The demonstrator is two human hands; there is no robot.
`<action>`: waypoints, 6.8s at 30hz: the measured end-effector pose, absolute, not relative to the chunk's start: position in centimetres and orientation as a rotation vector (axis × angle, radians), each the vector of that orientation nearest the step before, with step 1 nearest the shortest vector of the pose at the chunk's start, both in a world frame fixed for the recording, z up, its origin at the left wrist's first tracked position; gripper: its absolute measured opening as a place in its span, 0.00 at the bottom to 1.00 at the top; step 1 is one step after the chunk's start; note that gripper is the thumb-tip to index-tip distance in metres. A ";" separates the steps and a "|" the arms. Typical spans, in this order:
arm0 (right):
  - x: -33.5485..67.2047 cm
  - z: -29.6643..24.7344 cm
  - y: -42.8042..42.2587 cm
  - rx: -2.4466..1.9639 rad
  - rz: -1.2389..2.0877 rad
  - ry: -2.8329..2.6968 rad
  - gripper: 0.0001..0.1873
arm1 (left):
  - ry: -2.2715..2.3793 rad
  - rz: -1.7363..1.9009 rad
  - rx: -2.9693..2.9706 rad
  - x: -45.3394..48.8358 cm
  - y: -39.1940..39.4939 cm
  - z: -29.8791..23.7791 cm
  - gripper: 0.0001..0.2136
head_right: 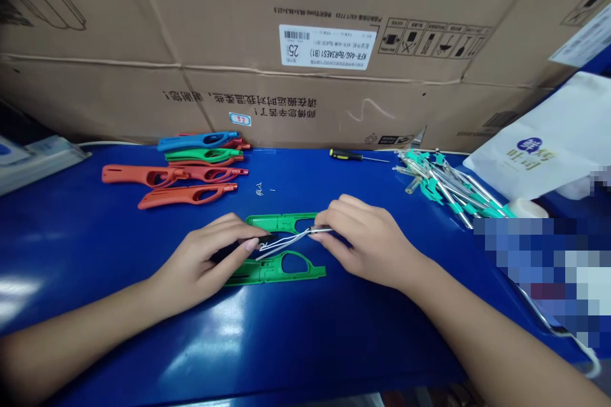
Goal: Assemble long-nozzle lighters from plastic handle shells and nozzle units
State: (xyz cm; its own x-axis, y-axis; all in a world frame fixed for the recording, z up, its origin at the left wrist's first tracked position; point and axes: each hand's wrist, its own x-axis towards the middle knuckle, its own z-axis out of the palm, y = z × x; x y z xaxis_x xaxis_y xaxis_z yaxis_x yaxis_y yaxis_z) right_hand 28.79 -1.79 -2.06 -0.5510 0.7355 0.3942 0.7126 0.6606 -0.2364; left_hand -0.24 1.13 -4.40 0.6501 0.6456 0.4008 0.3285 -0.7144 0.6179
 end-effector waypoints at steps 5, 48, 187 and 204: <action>29.2 -1.9 -2.1 -1.174 0.305 -2.449 0.04 | 0.777 0.846 2.337 0.0 0.7 -4.3 0.07; 29.2 -1.6 -1.9 -1.090 0.650 -2.611 0.11 | 0.733 0.578 2.600 -0.4 -1.5 -3.8 0.09; 29.1 -0.7 -2.8 -1.215 0.540 -2.740 0.06 | 0.846 0.462 2.729 -0.8 -0.4 -3.0 0.10; 29.3 -1.0 -2.5 -1.198 0.641 -2.727 0.09 | 0.862 0.504 2.750 -0.9 0.1 -3.2 0.10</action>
